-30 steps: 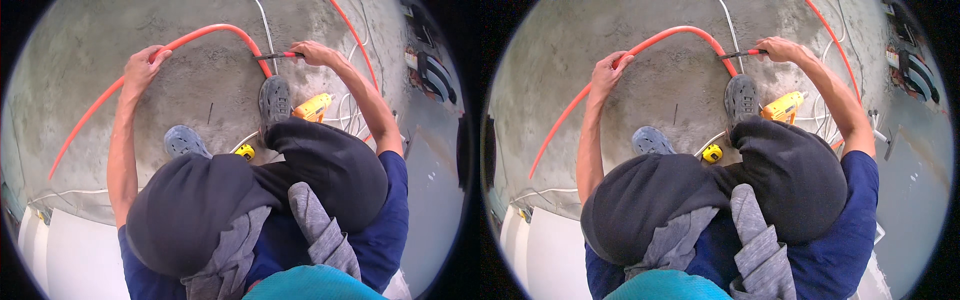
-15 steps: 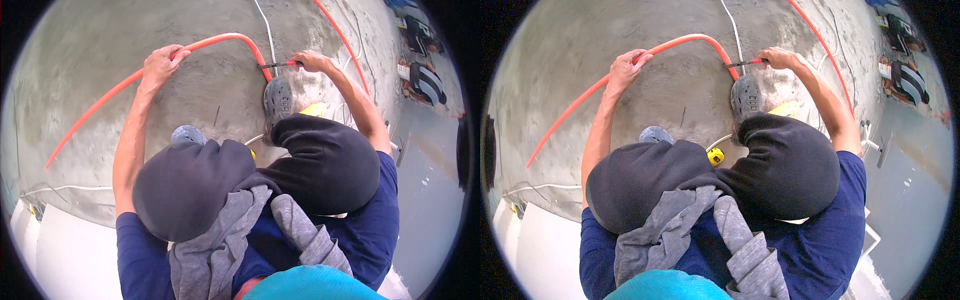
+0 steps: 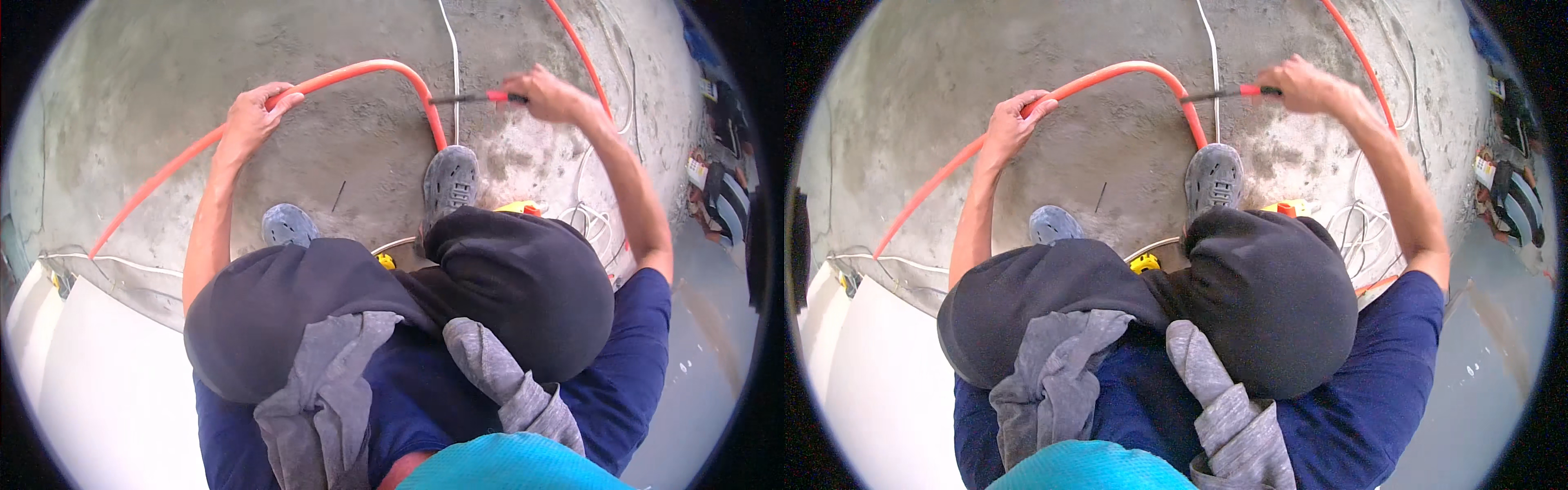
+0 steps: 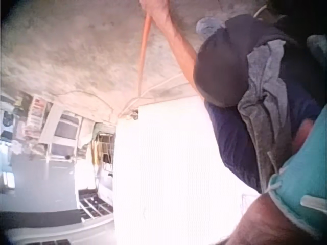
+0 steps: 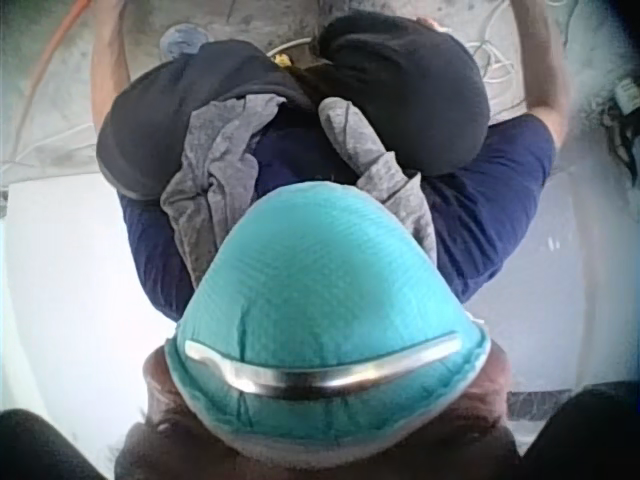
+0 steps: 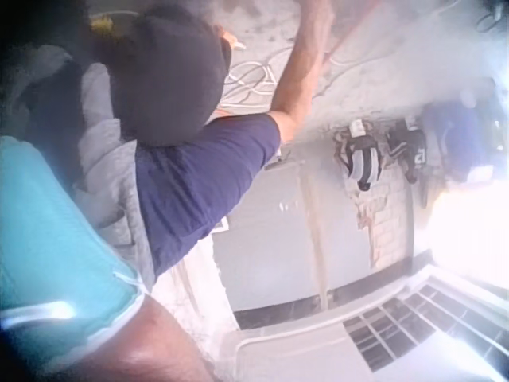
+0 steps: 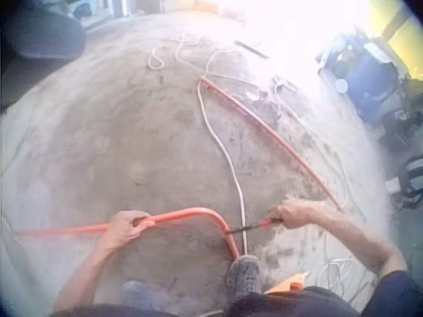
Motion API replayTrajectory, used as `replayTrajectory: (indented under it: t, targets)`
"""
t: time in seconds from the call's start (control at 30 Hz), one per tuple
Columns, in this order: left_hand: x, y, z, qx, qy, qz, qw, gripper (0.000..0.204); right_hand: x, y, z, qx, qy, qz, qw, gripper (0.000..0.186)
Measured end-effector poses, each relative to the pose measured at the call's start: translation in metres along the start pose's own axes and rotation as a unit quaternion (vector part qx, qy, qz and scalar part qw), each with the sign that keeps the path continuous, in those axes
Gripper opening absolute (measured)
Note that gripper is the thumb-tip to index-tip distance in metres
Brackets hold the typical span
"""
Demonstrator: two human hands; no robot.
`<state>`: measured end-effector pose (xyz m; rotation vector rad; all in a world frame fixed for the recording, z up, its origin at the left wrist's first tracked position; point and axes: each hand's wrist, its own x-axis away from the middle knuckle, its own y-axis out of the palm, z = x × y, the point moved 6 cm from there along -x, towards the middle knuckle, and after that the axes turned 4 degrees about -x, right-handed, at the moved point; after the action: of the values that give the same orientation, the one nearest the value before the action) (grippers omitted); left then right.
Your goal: The person heats a pipe using a heat gun, bends the heated pipe by hand, and cuts it using pliers.
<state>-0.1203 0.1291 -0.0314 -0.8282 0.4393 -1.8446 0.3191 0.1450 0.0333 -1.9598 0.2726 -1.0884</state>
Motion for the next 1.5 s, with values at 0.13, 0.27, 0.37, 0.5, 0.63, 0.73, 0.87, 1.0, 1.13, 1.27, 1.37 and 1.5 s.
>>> replayTrajectory:
  t: [0.13, 0.27, 0.37, 0.5, 0.63, 0.73, 0.87, 1.0, 1.13, 1.27, 1.37, 1.5]
  targets:
    - [0.004, -0.001, -0.005, 0.007, -0.002, 0.011, 1.000, 0.038, -0.045, -0.071, 0.006, 0.012, 0.082, -0.103, 0.991, 0.029]
    - [0.004, -0.013, 0.003, 0.018, -0.016, 0.003, 1.000, 0.039, -0.074, -0.126, -0.002, 0.103, -0.020, -0.075, 0.992, 0.022]
    - [-0.001, -0.005, 0.004, 0.009, -0.007, -0.001, 1.000, 0.040, -0.104, -0.133, 0.003, 0.171, -0.075, -0.106, 0.977, 0.019]
    - [0.004, -0.007, -0.001, -0.022, 0.013, 0.020, 0.999, 0.041, -0.131, -0.130, -0.005, 0.199, -0.044, -0.129, 0.970, 0.020]
    - [0.006, -0.005, 0.002, -0.018, -0.017, -0.005, 1.000, 0.043, -0.140, -0.120, -0.013, 0.177, -0.089, -0.160, 0.967, 0.019]
    - [0.003, -0.008, -0.004, -0.019, 0.017, 0.021, 0.999, 0.044, -0.141, -0.119, -0.017, 0.187, -0.085, -0.164, 0.965, 0.019]
    - [0.000, -0.007, -0.003, -0.023, 0.032, 0.027, 0.999, 0.044, -0.138, -0.118, -0.023, 0.159, -0.053, -0.160, 0.973, 0.025]
    - [-0.003, -0.003, -0.002, -0.019, 0.015, 0.004, 1.000, 0.045, -0.137, -0.113, -0.021, 0.053, -0.160, -0.129, 0.977, 0.033]
    - [0.001, -0.007, -0.002, -0.013, 0.016, 0.014, 1.000, 0.044, -0.140, -0.119, -0.046, 0.229, -0.208, -0.139, 0.941, 0.035]
    - [0.000, -0.007, 0.000, -0.027, 0.000, 0.003, 1.000, 0.043, -0.157, -0.109, -0.041, 0.384, -0.171, -0.236, 0.876, 0.033]
    - [-0.001, -0.005, 0.000, -0.023, 0.002, 0.011, 1.000, 0.043, -0.159, -0.104, -0.022, 0.189, -0.152, -0.225, 0.944, 0.031]
    - [0.007, -0.010, -0.007, -0.018, 0.002, 0.020, 1.000, 0.042, -0.138, -0.071, -0.013, -0.023, -0.220, -0.223, 0.949, 0.029]
